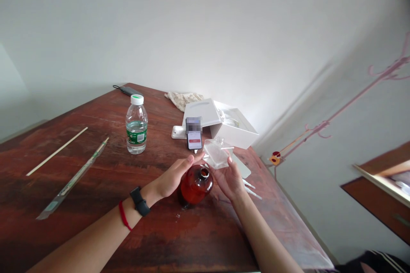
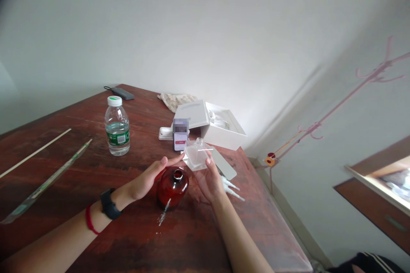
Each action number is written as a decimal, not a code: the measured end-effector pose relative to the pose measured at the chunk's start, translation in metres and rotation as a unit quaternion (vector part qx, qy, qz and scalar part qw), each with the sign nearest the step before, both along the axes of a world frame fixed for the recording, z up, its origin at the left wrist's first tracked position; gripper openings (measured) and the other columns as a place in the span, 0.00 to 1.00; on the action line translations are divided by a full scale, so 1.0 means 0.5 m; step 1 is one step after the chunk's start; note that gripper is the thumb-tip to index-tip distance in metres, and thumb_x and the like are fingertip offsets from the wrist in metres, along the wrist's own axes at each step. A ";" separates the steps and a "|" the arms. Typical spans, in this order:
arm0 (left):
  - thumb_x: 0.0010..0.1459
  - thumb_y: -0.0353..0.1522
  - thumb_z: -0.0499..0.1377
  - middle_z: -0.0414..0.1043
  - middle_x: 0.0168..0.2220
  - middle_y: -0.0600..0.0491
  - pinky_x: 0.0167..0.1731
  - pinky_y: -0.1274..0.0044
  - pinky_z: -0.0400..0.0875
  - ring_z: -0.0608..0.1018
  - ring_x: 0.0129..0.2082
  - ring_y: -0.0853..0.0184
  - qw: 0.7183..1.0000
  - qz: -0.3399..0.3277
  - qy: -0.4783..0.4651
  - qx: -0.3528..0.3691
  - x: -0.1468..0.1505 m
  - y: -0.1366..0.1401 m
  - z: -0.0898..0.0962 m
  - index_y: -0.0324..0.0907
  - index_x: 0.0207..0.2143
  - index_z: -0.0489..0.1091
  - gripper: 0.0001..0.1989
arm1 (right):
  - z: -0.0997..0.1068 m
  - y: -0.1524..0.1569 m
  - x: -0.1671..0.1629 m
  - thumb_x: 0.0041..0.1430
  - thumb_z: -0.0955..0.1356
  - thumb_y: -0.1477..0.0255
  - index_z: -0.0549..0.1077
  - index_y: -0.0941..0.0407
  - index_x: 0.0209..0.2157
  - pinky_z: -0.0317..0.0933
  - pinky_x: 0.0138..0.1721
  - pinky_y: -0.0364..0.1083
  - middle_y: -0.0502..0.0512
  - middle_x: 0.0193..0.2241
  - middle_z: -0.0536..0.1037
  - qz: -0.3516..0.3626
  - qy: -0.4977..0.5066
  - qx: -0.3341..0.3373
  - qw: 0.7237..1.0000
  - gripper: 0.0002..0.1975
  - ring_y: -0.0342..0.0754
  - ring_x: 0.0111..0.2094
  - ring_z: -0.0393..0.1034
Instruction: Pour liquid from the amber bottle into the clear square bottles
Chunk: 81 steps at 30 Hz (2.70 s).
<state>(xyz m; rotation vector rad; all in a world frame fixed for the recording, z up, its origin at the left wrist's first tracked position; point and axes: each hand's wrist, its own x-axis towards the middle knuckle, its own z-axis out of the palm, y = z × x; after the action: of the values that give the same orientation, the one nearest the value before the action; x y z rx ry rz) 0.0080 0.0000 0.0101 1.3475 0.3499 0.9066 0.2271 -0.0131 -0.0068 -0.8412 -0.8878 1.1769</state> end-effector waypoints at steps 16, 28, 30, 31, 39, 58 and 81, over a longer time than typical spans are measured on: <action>0.70 0.61 0.53 0.66 0.71 0.45 0.77 0.54 0.46 0.64 0.75 0.46 1.000 -0.026 -0.002 0.008 -0.001 0.004 -0.001 0.43 0.70 0.69 0.40 | 0.014 -0.008 -0.009 0.45 0.83 0.55 0.79 0.43 0.54 0.73 0.62 0.62 0.52 0.52 0.86 0.006 0.054 -0.004 0.999 0.34 0.65 0.58 0.79; 0.70 0.61 0.53 0.65 0.72 0.45 0.78 0.54 0.45 0.64 0.75 0.46 1.000 -0.021 0.005 0.015 -0.002 0.005 -0.004 0.44 0.70 0.69 0.40 | 0.010 -0.007 -0.008 0.52 0.80 0.54 0.79 0.39 0.56 0.71 0.64 0.59 0.49 0.55 0.85 0.034 0.038 0.007 0.999 0.29 0.62 0.61 0.77; 0.70 0.61 0.53 0.65 0.72 0.46 0.78 0.54 0.45 0.63 0.75 0.46 1.000 -0.022 0.005 0.015 -0.002 0.005 -0.005 0.44 0.70 0.69 0.40 | 0.010 -0.007 -0.008 0.53 0.80 0.54 0.79 0.37 0.56 0.71 0.64 0.58 0.48 0.55 0.85 0.040 0.044 0.008 0.998 0.28 0.61 0.61 0.78; 0.70 0.61 0.53 0.64 0.73 0.46 0.78 0.54 0.45 0.63 0.75 0.46 1.000 -0.022 0.005 0.014 -0.003 0.005 -0.005 0.45 0.70 0.69 0.40 | 0.011 -0.008 -0.009 0.53 0.80 0.55 0.79 0.37 0.56 0.71 0.64 0.58 0.47 0.55 0.85 0.044 0.047 0.008 0.998 0.28 0.61 0.60 0.78; 0.69 0.62 0.53 0.66 0.72 0.46 0.78 0.56 0.46 0.62 0.76 0.46 0.999 0.004 0.027 0.034 -0.007 0.002 -0.003 0.43 0.68 0.72 0.41 | 0.006 -0.010 -0.007 0.48 0.83 0.57 0.81 0.41 0.53 0.72 0.61 0.63 0.52 0.51 0.87 0.035 0.057 -0.011 0.998 0.29 0.64 0.59 0.78; 0.69 0.62 0.53 0.64 0.73 0.47 0.78 0.55 0.45 0.63 0.75 0.46 0.999 -0.006 0.028 0.033 -0.004 0.006 -0.007 0.43 0.68 0.71 0.40 | 0.012 -0.013 -0.010 0.48 0.83 0.59 0.80 0.42 0.50 0.74 0.59 0.64 0.49 0.50 0.88 0.040 0.078 -0.016 0.996 0.27 0.63 0.56 0.81; 0.71 0.61 0.52 0.68 0.71 0.46 0.77 0.55 0.47 0.63 0.75 0.46 0.997 0.006 0.052 0.062 -0.012 0.001 0.003 0.43 0.68 0.71 0.39 | 0.016 -0.013 -0.014 0.50 0.82 0.56 0.81 0.44 0.51 0.70 0.62 0.65 0.53 0.49 0.88 0.036 0.052 -0.019 0.998 0.26 0.66 0.57 0.79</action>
<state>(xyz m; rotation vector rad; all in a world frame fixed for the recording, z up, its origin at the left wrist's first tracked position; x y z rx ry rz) 0.0019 0.0006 0.0115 1.5119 0.3879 0.8821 0.2200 -0.0194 0.0012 -0.7752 -0.8182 1.2929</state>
